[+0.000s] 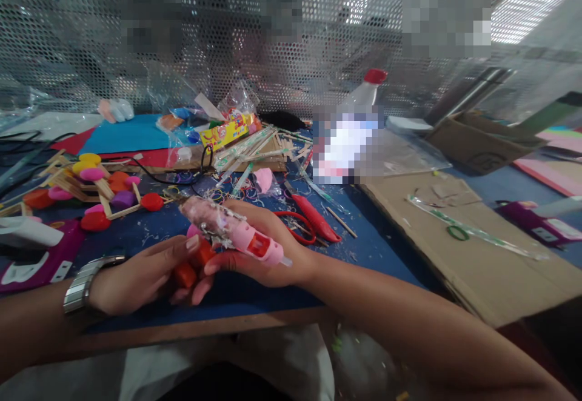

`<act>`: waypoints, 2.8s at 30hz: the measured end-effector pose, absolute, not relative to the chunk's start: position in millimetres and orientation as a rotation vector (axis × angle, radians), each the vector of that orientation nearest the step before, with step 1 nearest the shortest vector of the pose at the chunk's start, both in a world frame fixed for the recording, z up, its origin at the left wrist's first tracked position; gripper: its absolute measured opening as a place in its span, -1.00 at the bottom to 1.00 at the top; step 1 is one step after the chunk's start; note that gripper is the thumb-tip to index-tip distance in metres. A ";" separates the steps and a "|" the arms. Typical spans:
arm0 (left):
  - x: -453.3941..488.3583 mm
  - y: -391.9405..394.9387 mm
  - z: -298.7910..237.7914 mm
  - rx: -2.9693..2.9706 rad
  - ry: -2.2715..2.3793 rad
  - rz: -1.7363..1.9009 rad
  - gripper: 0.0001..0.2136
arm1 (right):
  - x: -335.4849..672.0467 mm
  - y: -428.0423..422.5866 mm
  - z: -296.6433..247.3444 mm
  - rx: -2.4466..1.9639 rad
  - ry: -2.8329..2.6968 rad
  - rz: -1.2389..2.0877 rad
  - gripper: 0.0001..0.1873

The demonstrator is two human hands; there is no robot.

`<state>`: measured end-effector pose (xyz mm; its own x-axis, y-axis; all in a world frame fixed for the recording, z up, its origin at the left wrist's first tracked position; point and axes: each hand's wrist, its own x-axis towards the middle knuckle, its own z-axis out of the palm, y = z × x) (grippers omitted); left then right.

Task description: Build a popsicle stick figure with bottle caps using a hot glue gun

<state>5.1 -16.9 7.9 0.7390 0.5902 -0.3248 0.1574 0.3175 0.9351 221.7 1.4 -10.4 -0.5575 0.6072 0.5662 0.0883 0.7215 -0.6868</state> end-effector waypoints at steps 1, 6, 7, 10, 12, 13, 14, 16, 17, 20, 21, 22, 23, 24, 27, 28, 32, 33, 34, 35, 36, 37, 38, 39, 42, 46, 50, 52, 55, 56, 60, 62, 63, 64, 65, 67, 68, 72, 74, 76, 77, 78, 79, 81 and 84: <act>5.4 -16.9 8.0 1.244 0.725 0.326 -0.38 | 221.6 1.5 -10.3 -0.526 -2.057 0.756 -0.68; 4.9 -16.5 6.4 1.260 0.704 0.328 -0.38 | 221.2 1.1 -6.8 -0.478 -2.104 0.729 -0.70; 4.7 -16.4 5.7 1.262 0.697 0.331 -0.38 | 221.2 0.9 -6.1 -0.470 -2.115 0.732 -0.70; 4.4 -15.9 3.4 1.258 0.689 0.324 -0.35 | 221.6 0.1 -5.7 -0.473 -2.116 0.754 -0.68; 4.4 -15.7 2.6 1.256 0.686 0.307 -0.34 | 221.9 0.0 -7.1 -0.464 -2.118 0.770 -0.67; 4.4 -15.7 2.4 1.255 0.685 0.304 -0.34 | 222.0 0.1 -8.0 -0.450 -2.120 0.770 -0.67; 4.3 -15.6 2.4 1.253 0.684 0.304 -0.35 | 222.0 0.3 -8.9 -0.439 -2.123 0.764 -0.66; 3.9 -15.6 2.8 1.262 0.689 0.306 -0.35 | 222.0 1.0 -10.5 -0.432 -2.127 0.749 -0.66; 3.6 -15.6 2.9 1.267 0.691 0.305 -0.35 | 221.8 1.3 -11.1 -0.434 -2.130 0.740 -0.66; 3.3 -15.5 3.1 1.282 0.685 0.309 -0.33 | 221.2 1.5 -11.4 -0.450 -2.134 0.725 -0.68; 3.5 -15.4 3.2 1.283 0.686 0.313 -0.33 | 221.0 1.3 -11.0 -0.455 -2.131 0.722 -0.68; 3.8 -15.5 3.3 1.276 0.690 0.318 -0.33 | 220.7 1.1 -10.5 -0.461 -2.129 0.720 -0.69; 4.3 -15.5 3.4 1.266 0.700 0.323 -0.33 | 220.5 0.8 -9.8 -0.467 -2.124 0.716 -0.70; 4.8 -15.6 3.6 1.252 0.713 0.327 -0.32 | 220.4 0.6 -9.1 -0.465 -2.117 0.710 -0.71; 6.1 -15.8 3.8 1.210 0.737 0.326 -0.30 | 220.4 0.5 -7.1 -0.453 -2.093 0.672 -0.71; 6.2 -15.8 3.7 1.208 0.741 0.324 -0.30 | 220.6 0.7 -6.5 -0.449 -2.087 0.658 -0.70; 6.4 -15.9 3.2 1.225 0.742 0.319 -0.32 | 221.4 2.0 -6.3 -0.447 -2.117 0.650 -0.67; 6.4 -16.0 3.4 1.221 0.740 0.317 -0.32 | 221.5 2.4 -6.9 -0.447 -2.125 0.653 -0.66; 6.4 -16.2 3.6 1.213 0.737 0.317 -0.33 | 221.6 2.8 -7.7 -0.445 -2.126 0.656 -0.65; 6.3 -16.3 3.9 1.209 0.734 0.314 -0.34 | 221.5 3.2 -8.6 -0.443 -2.121 0.661 -0.65; 6.2 -16.4 4.1 1.211 0.729 0.309 -0.34 | 221.4 3.4 -9.6 -0.435 -2.114 0.666 -0.65; 5.9 -16.4 4.3 1.219 0.723 0.306 -0.35 | 221.3 3.6 -10.4 -0.428 -2.109 0.673 -0.65; 5.6 -16.4 4.4 1.231 0.715 0.305 -0.35 | 221.1 3.6 -11.1 -0.420 -2.104 0.680 -0.66; 5.2 -16.2 4.3 1.244 0.702 0.304 -0.35 | 220.9 3.4 -11.7 -0.415 -2.100 0.688 -0.66; 4.4 -15.6 3.6 1.252 0.661 0.307 -0.38 | 220.5 2.0 -12.1 -0.396 -2.090 0.719 -0.68; 4.4 -15.2 2.4 1.228 0.640 0.316 -0.40 | 220.9 0.5 -11.5 -0.374 -2.097 0.783 -0.68; 4.7 -15.3 2.7 1.197 0.650 0.321 -0.38 | 221.4 0.9 -11.0 -0.371 -2.108 0.750 -0.64; 4.7 -15.4 2.8 1.199 0.670 0.327 -0.38 | 221.2 0.7 -10.6 -0.399 -2.112 0.711 -0.68; 4.7 -15.9 1.9 1.187 0.713 0.348 -0.42 | 220.0 -0.3 -9.5 -0.473 -2.083 0.634 -0.70; 4.9 -16.0 1.4 1.172 0.718 0.357 -0.43 | 219.5 -0.6 -9.0 -0.494 -2.063 0.606 -0.69; 6.1 -16.7 -0.1 1.128 0.717 0.379 -0.42 | 218.9 -0.2 -8.0 -0.486 -2.043 0.543 -0.66; 6.7 -17.3 0.2 1.125 0.718 0.372 -0.40 | 219.3 0.9 -8.4 -0.449 -2.075 0.548 -0.68; 6.8 -17.6 0.6 1.128 0.718 0.367 -0.38 | 219.6 1.6 -8.9 -0.431 -2.082 0.551 -0.69; 6.8 -17.8 1.1 1.132 0.716 0.361 -0.36 | 219.8 2.1 -9.5 -0.420 -2.081 0.555 -0.69; 6.7 -17.9 1.6 1.139 0.717 0.356 -0.35 | 219.9 2.6 -10.2 -0.413 -2.074 0.558 -0.69; 6.4 -17.6 2.4 1.156 0.715 0.343 -0.32 | 219.6 3.2 -11.6 -0.404 -2.049 0.566 -0.69; 6.2 -17.3 2.6 1.164 0.713 0.339 -0.32 | 219.4 3.3 -12.2 -0.403 -2.039 0.572 -0.69; 6.1 -15.8 3.5 1.202 0.694 0.335 -0.32 | 219.0 3.4 -13.4 -0.399 -2.038 0.610 -0.71; 6.4 -15.9 4.6 1.213 0.682 0.330 -0.35 | 219.4 3.3 -14.0 -0.388 -2.047 0.633 -0.71; 6.8 -16.5 5.6 1.218 0.676 0.326 -0.37 | 220.1 3.1 -14.9 -0.370 -2.059 0.650 -0.71; 6.9 -16.7 5.8 1.219 0.673 0.328 -0.37 | 220.5 2.9 -15.4 -0.361 -2.062 0.656 -0.71; 6.9 -16.9 5.8 1.218 0.668 0.330 -0.37 | 220.8 2.8 -15.8 -0.351 -2.064 0.663 -0.73; 6.7 -17.0 5.5 1.216 0.661 0.331 -0.36 | 221.2 2.7 -16.0 -0.345 -2.065 0.673 -0.75; 6.2 -17.0 4.6 1.209 0.644 0.326 -0.36 | 221.8 2.8 -16.2 -0.334 -2.065 0.692 -0.77; 5.5 -17.5 3.6 1.213 0.623 0.312 -0.38 | 222.1 4.1 -16.1 -0.308 -2.092 0.693 -0.78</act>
